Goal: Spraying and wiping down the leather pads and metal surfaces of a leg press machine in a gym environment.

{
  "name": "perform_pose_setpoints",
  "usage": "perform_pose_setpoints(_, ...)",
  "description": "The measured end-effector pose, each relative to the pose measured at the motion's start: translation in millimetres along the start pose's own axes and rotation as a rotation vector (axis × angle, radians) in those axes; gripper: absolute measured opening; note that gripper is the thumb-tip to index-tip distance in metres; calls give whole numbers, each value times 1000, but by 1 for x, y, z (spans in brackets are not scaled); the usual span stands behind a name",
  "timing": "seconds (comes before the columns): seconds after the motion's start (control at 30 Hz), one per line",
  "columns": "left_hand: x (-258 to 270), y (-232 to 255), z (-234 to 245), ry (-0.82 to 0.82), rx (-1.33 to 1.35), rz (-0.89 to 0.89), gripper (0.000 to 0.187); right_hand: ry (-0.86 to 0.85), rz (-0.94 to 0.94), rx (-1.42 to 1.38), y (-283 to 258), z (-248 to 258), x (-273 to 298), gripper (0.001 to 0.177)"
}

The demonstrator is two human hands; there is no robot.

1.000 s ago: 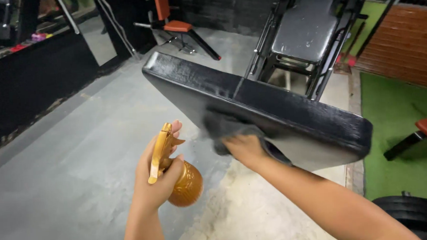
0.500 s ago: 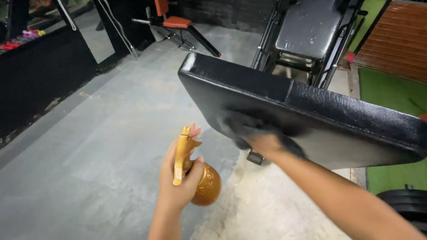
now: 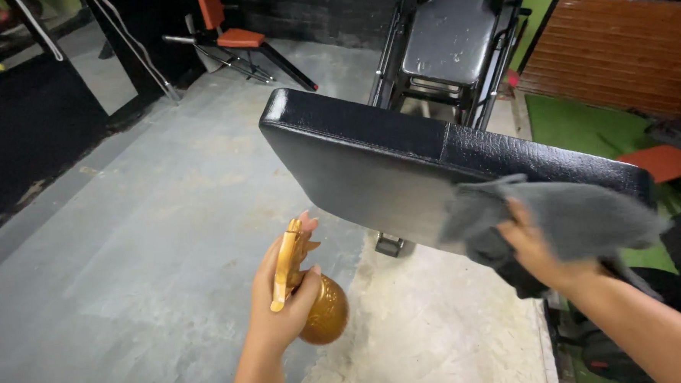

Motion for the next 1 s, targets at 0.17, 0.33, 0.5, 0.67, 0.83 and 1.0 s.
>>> perform_pose_setpoints(0.17,0,-4,8,67,-21,48,59,-141,138,177,-70,-24,-53,44)
perform_pose_setpoints(0.33,6,-12,20,128,0,-40,59,-278,301,330,-127,-91,-108,47)
perform_pose_setpoints(0.5,17,-20,30,208,19,7,61,-430,501,494,-175,-170,-148,50)
perform_pose_setpoints(0.67,26,-37,37,229,-52,103,60,-559,665,673,-204,-255,-179,53)
perform_pose_setpoints(0.83,26,-35,35,226,-61,82,60,-684,839,865,-142,-323,-117,56)
perform_pose_setpoints(1.0,16,-27,11,156,-128,177,67,-821,949,1018,12,-330,32,59)
Point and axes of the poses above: each hand's wrist, its own x-axis away from the middle knuckle, its own z-axis out of the back of the hand, y = z × x, the point moved 2 cm from there along -x, towards the middle knuckle, and after that the axes turned 9 degrees about -x, right-handed, at the moved point
